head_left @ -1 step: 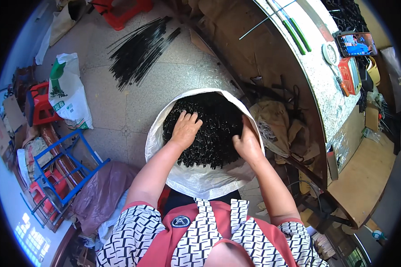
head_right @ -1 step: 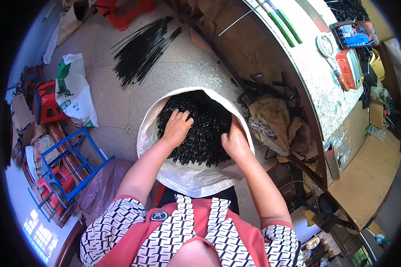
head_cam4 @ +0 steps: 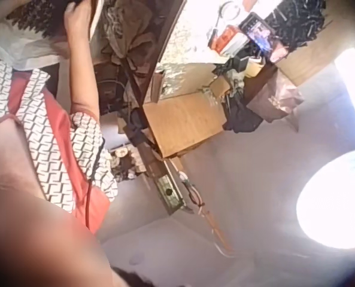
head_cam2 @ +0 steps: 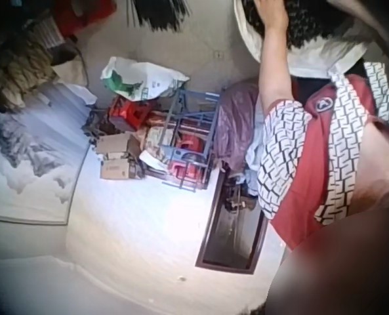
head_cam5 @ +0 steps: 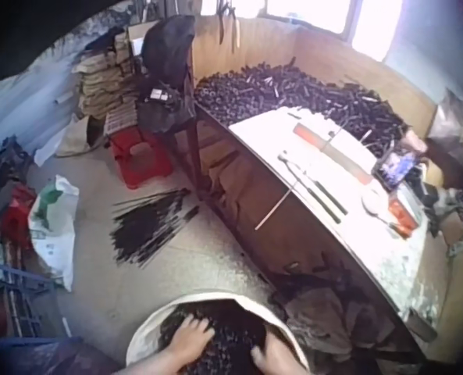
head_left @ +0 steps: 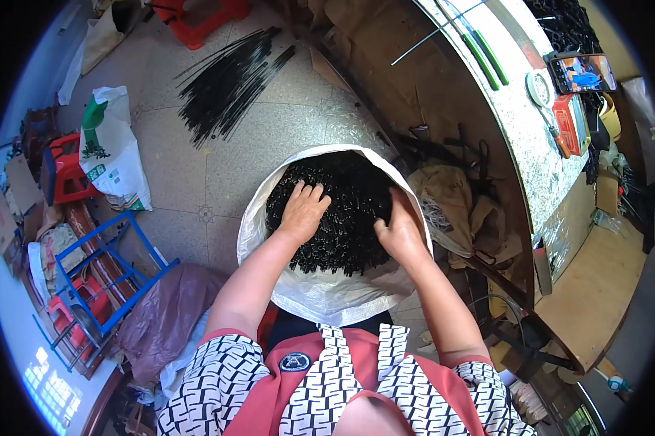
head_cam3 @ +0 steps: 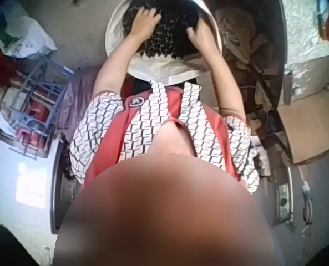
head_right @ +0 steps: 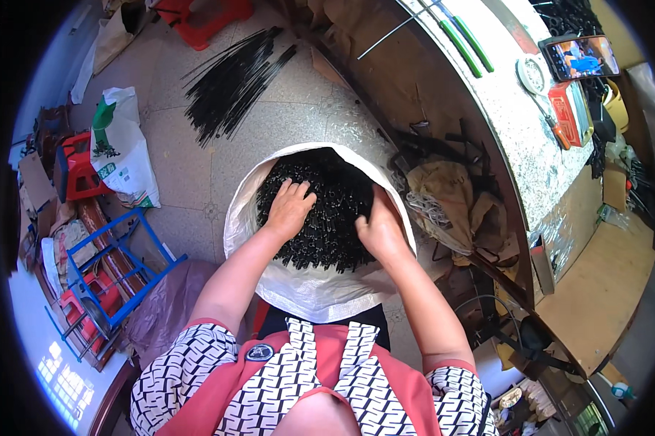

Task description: Gathering black rods from the floor and organizing them inside a large paper bag at a workstation.

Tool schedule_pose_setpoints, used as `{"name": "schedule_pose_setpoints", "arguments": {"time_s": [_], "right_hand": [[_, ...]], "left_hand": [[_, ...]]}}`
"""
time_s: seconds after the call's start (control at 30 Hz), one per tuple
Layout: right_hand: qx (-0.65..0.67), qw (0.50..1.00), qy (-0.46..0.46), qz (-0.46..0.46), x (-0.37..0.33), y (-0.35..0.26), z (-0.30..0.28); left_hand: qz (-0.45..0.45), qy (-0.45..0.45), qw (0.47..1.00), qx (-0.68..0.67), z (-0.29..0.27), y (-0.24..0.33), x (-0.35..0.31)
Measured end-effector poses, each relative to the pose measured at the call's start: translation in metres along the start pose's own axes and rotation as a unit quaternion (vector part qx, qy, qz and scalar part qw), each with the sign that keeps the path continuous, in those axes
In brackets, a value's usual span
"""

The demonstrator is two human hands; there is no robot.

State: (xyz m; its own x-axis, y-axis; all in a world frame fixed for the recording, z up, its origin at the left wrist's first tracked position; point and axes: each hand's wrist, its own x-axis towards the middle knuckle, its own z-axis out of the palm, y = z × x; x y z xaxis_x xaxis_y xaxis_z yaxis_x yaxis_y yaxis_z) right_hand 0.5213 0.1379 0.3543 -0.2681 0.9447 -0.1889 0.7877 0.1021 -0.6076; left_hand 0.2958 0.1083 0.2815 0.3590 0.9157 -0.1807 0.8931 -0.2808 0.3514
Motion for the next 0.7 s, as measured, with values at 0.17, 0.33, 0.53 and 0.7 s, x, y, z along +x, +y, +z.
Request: {"name": "schedule_pose_setpoints", "arguments": {"time_s": [0.17,0.33,0.53,0.7], "right_hand": [[-0.073,0.993,-0.012,-0.096,0.013,0.013,0.018],[-0.149,0.978,-0.032,-0.146,-0.009,-0.015,-0.019],[-0.131,0.974,0.005,-0.186,-0.025,-0.077,-0.105],[-0.092,0.988,0.030,-0.120,-0.040,-0.120,-0.178]], "left_hand": [[0.011,0.019,1.000,-0.018,0.000,0.004,0.004],[-0.002,0.024,0.999,-0.022,0.001,0.001,-0.001],[-0.005,0.004,1.000,-0.026,-0.002,0.002,0.002],[-0.017,-0.001,1.000,-0.022,-0.003,-0.001,-0.002]]}}
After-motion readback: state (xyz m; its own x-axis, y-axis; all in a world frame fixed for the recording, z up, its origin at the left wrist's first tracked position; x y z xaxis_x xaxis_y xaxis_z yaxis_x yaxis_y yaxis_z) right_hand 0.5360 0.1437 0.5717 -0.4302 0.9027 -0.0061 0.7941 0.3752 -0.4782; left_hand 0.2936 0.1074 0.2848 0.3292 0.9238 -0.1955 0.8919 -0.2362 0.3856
